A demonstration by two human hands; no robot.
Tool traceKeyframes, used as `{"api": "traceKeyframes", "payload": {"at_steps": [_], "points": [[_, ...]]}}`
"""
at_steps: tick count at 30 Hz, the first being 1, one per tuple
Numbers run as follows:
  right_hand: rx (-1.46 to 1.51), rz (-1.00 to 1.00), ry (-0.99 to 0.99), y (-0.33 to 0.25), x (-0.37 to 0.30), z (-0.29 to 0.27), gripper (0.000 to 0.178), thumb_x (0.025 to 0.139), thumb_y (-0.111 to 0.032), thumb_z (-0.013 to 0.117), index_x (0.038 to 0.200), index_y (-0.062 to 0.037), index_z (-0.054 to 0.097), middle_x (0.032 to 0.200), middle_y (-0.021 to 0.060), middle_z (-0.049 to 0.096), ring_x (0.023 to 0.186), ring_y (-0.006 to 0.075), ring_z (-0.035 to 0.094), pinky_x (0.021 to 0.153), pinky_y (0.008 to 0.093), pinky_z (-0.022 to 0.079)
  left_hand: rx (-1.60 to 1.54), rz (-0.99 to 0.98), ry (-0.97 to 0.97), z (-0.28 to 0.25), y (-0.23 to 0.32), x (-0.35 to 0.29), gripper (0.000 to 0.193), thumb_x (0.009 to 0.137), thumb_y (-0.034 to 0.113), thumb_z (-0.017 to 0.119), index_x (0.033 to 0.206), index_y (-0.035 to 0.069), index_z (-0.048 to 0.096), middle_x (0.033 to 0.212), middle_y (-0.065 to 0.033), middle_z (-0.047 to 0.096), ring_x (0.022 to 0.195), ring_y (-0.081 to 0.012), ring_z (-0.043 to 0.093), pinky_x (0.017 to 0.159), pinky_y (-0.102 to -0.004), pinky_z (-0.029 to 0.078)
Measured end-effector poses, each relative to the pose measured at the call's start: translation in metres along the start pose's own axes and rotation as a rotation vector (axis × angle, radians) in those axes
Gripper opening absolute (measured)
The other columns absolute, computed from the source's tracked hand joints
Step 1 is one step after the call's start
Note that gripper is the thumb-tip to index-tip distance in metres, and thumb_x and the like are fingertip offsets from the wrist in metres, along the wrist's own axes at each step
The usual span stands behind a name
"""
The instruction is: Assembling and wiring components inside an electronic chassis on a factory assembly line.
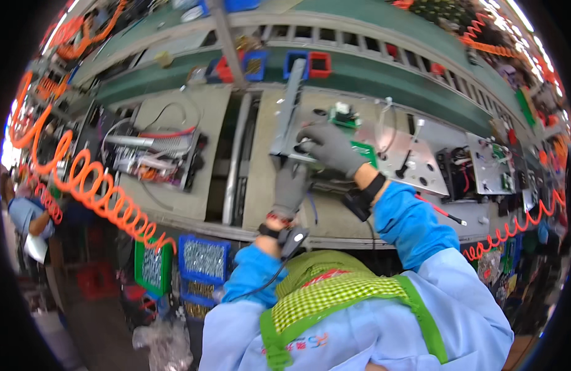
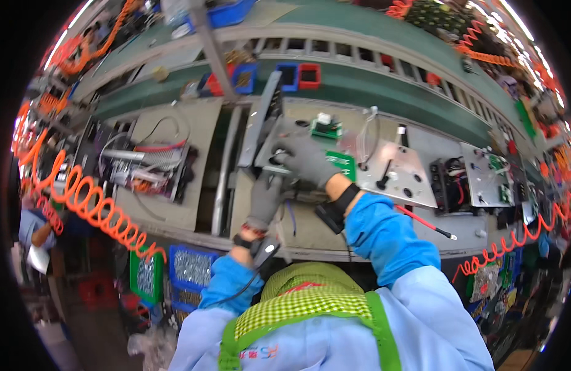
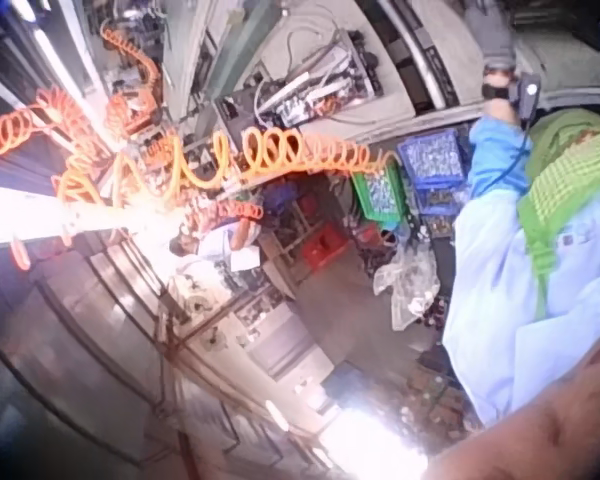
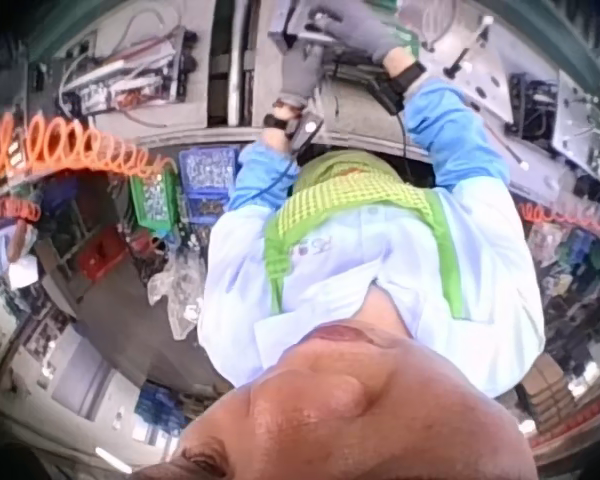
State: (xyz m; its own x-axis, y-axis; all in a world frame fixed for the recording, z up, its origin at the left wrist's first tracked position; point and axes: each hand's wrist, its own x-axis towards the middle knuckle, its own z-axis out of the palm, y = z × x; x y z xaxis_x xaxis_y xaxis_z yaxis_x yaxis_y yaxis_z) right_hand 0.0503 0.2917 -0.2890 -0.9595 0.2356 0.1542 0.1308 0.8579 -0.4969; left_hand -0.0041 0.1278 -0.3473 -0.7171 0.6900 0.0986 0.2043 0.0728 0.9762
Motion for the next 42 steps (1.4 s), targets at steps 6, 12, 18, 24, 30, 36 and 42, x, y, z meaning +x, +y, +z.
{"api": "traceKeyframes", "payload": {"at_steps": [6, 12, 18, 24, 30, 36, 42], "points": [[-0.375, -0.007, 0.621, 0.045, -0.009, 0.026, 0.024, 0.088, -0.010, 0.053, 0.107, -0.0028, 0.064, 0.105, 0.0160, 0.064, 0.093, 0.0323, 0.063, 0.085, 0.0405, 0.051, 0.712, 0.115, -0.182, -0.059, 0.061, -0.032, 0.035, 0.087, 0.005, 0.055, 0.121, 0.005, 0.063, 0.097, -0.0229, 0.068, 0.088, -0.0407, 0.065, 0.076, -0.0455, 0.051], [0.543, 0.259, 0.732, 0.053, 0.030, 0.067, 0.029, 0.094, -0.025, 0.054, 0.105, -0.0002, 0.065, 0.093, 0.0226, 0.065, 0.086, 0.0359, 0.063, 0.078, 0.0449, 0.050, 0.966, 0.261, -0.240, -0.060, 0.076, -0.029, 0.063, 0.096, 0.020, 0.054, 0.152, 0.004, 0.030, 0.086, -0.0234, 0.068, 0.056, -0.0316, 0.061, 0.053, -0.0419, 0.046], [1.211, 0.541, 0.553, 0.033, 0.008, 0.007, 0.017, 0.091, -0.016, 0.058, 0.102, -0.0032, 0.055, 0.093, 0.0138, 0.064, 0.084, 0.0298, 0.063, 0.074, 0.0352, 0.053, 1.046, 0.212, -0.211, -0.025, 0.095, -0.012, 0.060, 0.088, 0.027, 0.059, 0.142, 0.002, 0.044, 0.108, -0.0229, 0.068, 0.090, -0.0378, 0.065, 0.079, -0.0434, 0.049], [0.672, 0.234, 0.523, -0.041, 0.010, -0.136, 0.015, 0.092, -0.015, 0.050, 0.100, -0.0031, 0.054, 0.085, 0.0159, 0.065, 0.079, 0.0303, 0.064, 0.071, 0.0410, 0.050, 1.032, 0.184, -0.214, -0.042, 0.066, -0.003, 0.063, 0.086, 0.026, 0.059, 0.144, 0.008, 0.042, 0.110, -0.0301, 0.064, 0.084, -0.0408, 0.065, 0.072, -0.0492, 0.050], [0.623, 0.076, 0.708, 0.001, 0.068, -0.178, 0.020, 0.086, -0.013, 0.056, 0.101, -0.0002, 0.060, 0.083, 0.0210, 0.063, 0.079, 0.0357, 0.062, 0.071, 0.0424, 0.050, 1.066, 0.120, -0.227, -0.053, 0.052, 0.001, 0.077, 0.082, 0.026, 0.062, 0.152, 0.016, 0.030, 0.111, -0.0315, 0.062, 0.084, -0.0428, 0.064, 0.068, -0.0510, 0.050], [-0.407, -0.063, 0.490, 0.068, 0.043, -0.218, 0.021, 0.079, -0.012, 0.061, 0.098, -0.0054, 0.068, 0.098, 0.0193, 0.066, 0.084, 0.0297, 0.062, 0.074, 0.0393, 0.051, 0.824, 0.212, -0.154, -0.048, 0.037, -0.002, 0.072, 0.089, 0.029, 0.066, 0.150, 0.020, 0.030, 0.122, -0.0219, 0.062, 0.090, -0.0425, 0.065, 0.071, -0.0483, 0.050], [0.367, 0.176, 0.881, 0.085, 0.027, -0.265, 0.040, 0.091, -0.038, 0.070, 0.118, -0.0116, 0.055, 0.107, 0.0111, 0.070, 0.087, 0.0324, 0.067, 0.078, 0.0443, 0.055, 0.901, 0.041, -0.351, -0.036, 0.059, 0.013, 0.075, 0.086, 0.023, 0.066, 0.152, 0.025, 0.030, 0.087, -0.0174, 0.070, 0.076, -0.0389, 0.068, 0.067, -0.0472, 0.054]]}}
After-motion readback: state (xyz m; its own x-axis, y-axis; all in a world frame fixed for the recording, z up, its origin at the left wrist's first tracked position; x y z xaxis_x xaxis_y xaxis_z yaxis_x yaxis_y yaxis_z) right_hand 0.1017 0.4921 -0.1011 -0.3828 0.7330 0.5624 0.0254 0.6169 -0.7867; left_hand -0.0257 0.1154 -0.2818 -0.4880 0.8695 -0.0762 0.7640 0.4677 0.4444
